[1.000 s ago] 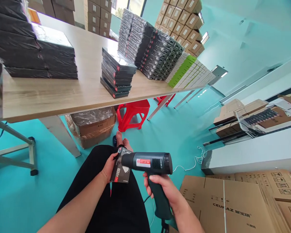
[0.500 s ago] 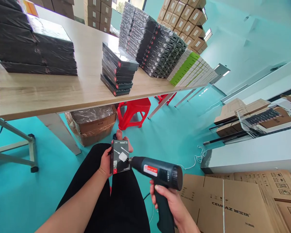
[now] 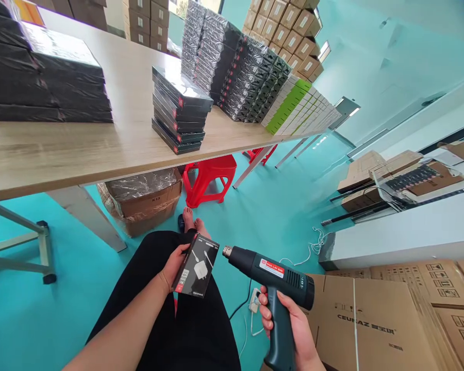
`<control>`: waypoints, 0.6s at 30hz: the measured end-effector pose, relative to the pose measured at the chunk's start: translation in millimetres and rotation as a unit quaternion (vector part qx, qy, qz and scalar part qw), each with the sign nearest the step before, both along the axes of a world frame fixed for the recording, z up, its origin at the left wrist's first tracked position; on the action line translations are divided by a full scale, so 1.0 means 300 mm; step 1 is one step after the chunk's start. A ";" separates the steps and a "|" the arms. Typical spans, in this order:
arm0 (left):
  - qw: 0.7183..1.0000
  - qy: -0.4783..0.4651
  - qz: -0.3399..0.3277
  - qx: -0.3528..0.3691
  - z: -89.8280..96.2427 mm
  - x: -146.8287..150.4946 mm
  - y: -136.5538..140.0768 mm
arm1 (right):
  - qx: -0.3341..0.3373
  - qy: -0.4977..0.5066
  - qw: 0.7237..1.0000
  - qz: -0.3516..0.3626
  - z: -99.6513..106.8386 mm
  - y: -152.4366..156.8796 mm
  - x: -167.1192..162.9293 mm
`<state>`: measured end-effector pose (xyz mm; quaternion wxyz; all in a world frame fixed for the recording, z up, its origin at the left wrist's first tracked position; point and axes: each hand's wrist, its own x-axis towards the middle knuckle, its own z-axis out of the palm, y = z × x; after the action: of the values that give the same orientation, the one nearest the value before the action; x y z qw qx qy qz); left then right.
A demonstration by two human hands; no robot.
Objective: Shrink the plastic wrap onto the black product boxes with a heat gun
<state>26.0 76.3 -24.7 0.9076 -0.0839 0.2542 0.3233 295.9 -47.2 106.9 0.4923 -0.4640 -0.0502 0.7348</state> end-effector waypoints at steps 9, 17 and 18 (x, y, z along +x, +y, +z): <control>0.997 0.062 0.009 0.046 -0.019 0.024 -0.020 | 0.009 -0.018 1.000 0.020 0.009 0.037 -0.036; 0.996 0.084 -0.007 0.042 -0.036 0.028 -0.014 | 0.032 -0.103 0.991 0.084 0.044 0.099 -0.118; 0.996 0.080 -0.014 0.042 -0.031 0.026 -0.012 | 0.038 -0.131 0.983 0.122 0.056 0.099 -0.125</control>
<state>33.7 72.6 -33.9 0.8915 -0.0159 0.3134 0.3268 258.3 -17.6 123.6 0.4053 -0.5276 -0.1990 0.7196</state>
